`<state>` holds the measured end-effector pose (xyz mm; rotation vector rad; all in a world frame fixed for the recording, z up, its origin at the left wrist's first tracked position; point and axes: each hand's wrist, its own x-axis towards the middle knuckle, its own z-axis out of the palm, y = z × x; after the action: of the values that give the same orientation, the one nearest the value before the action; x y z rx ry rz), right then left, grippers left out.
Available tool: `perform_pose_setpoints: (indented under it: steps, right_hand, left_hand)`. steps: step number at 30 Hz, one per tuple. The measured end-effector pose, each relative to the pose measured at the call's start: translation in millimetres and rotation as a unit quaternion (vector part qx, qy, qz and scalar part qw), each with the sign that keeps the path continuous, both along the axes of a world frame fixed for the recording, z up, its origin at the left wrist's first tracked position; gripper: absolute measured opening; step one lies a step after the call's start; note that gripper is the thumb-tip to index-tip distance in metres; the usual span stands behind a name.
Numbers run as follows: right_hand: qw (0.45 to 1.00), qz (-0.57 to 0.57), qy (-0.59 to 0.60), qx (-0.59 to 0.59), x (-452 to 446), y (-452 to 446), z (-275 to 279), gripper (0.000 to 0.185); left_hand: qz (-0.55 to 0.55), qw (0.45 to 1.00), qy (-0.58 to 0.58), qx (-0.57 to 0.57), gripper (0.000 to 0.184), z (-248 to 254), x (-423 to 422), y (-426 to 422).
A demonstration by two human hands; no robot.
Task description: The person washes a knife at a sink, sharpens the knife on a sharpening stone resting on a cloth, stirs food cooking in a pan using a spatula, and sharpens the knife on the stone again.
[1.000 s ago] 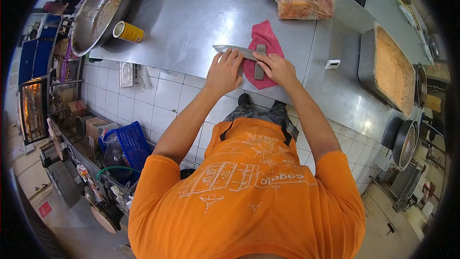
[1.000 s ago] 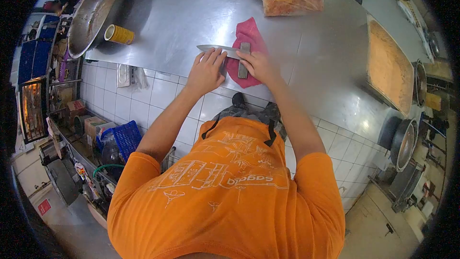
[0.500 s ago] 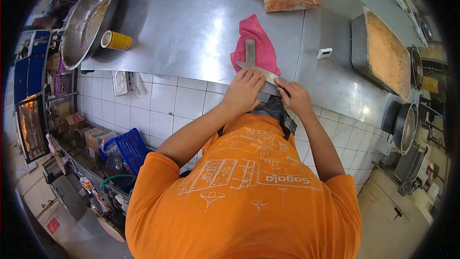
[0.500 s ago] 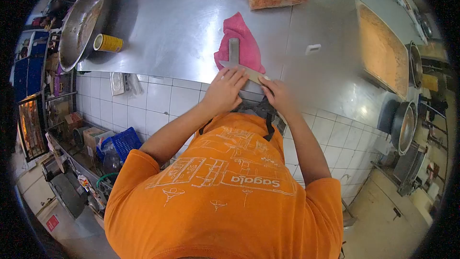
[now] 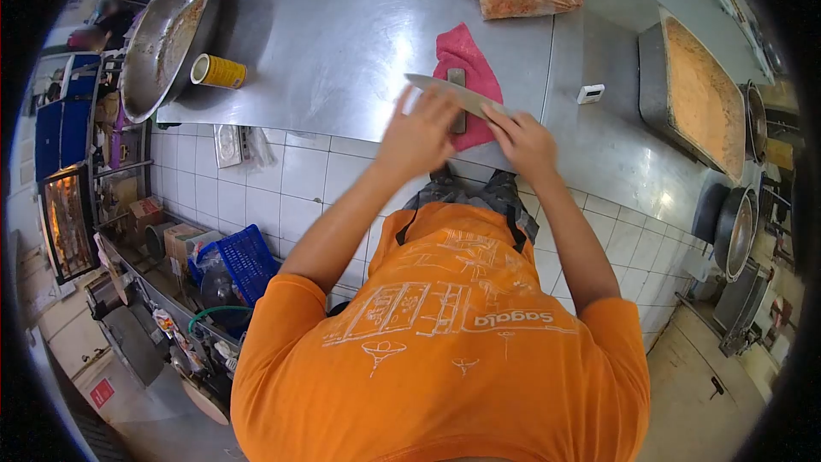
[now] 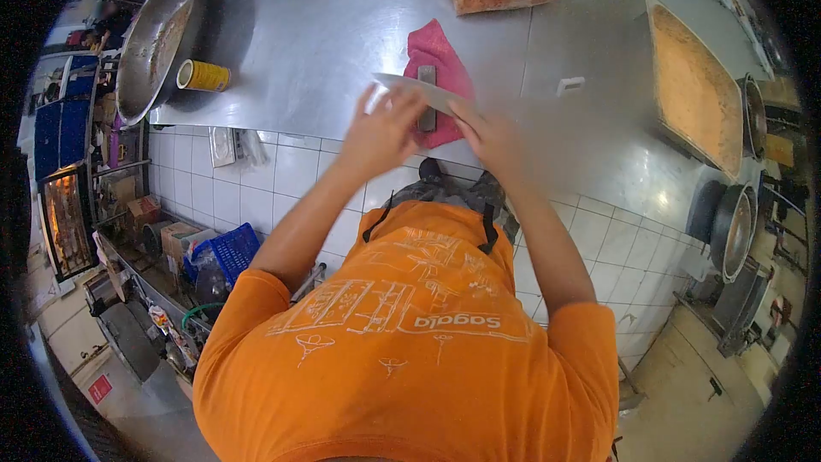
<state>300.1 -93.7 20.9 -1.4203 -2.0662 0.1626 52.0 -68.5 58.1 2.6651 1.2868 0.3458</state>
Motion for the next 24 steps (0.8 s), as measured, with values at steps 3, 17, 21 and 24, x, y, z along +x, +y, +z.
perform_pose_setpoints:
  steps: [3,17,21,24]
  right_hand:
    - [0.999,0.038,-0.005,0.005,-33,53,-34,0.038]
    - [0.991,0.041,-0.003,-0.126,-31,44,-37,0.034]
    - [0.994,0.016,-0.003,-0.106,-16,18,-30,0.035]
    - [0.996,0.014,0.034,-0.079,-2,-2,-27,0.034]
  left_hand:
    - [0.059,0.996,0.063,0.005,0.073,-20,-37,20]
    - [0.073,0.996,0.055,-0.011,0.079,-41,-37,9]
    - [0.049,0.997,0.047,-0.028,0.081,-36,-18,-7]
    - [0.018,0.998,0.052,-0.037,0.083,-33,-2,-19]
